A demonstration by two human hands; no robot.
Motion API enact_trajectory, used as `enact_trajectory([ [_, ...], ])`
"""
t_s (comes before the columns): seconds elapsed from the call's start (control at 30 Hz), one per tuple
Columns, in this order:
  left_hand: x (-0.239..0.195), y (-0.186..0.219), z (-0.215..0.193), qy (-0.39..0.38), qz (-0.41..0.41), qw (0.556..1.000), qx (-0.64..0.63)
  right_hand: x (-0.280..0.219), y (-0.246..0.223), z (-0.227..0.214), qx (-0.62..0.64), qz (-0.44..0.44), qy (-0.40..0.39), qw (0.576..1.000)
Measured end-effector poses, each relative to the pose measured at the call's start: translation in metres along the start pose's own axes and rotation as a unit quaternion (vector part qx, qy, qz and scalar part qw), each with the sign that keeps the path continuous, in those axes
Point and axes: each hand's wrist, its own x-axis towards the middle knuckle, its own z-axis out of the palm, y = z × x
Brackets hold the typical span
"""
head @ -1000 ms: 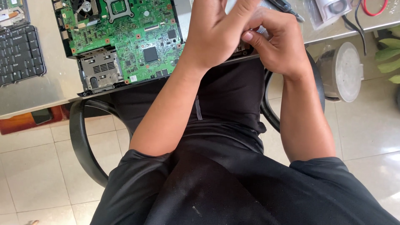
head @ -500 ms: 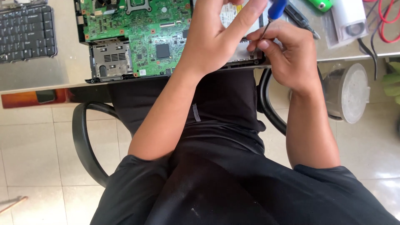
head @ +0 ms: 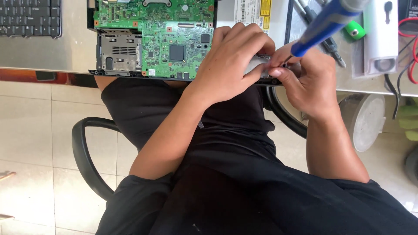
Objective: The person removes a small circuit board from a disassembled laptop using a screwdriver, places it on the table, and then proceeds to unscrew and remove the laptop screen bezel.
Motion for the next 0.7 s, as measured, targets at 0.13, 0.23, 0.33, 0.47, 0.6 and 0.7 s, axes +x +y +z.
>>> enact_trajectory([
  [0.13,0.000,0.001,-0.005,-0.012,-0.009,0.999,-0.030,0.005,0.008,-0.008,-0.017,-0.068,0.000,0.998],
  [0.23,0.000,0.000,-0.005,-0.013,-0.004,0.999,-0.040,0.005,0.004,-0.010,-0.014,-0.078,-0.014,0.997],
  [0.33,0.000,0.001,-0.005,-0.002,0.010,0.999,-0.034,0.002,0.000,-0.011,0.031,-0.034,-0.001,0.999],
  [0.47,-0.001,0.002,-0.004,0.005,0.016,1.000,-0.026,-0.002,0.002,-0.013,0.002,-0.029,0.034,0.999],
  [0.6,-0.001,0.003,-0.005,0.001,0.017,0.999,-0.037,-0.002,0.004,-0.010,0.033,-0.044,0.058,0.997],
  [0.7,-0.003,0.005,-0.009,-0.011,0.017,0.998,-0.059,-0.008,0.008,-0.006,0.084,-0.024,0.094,0.992],
])
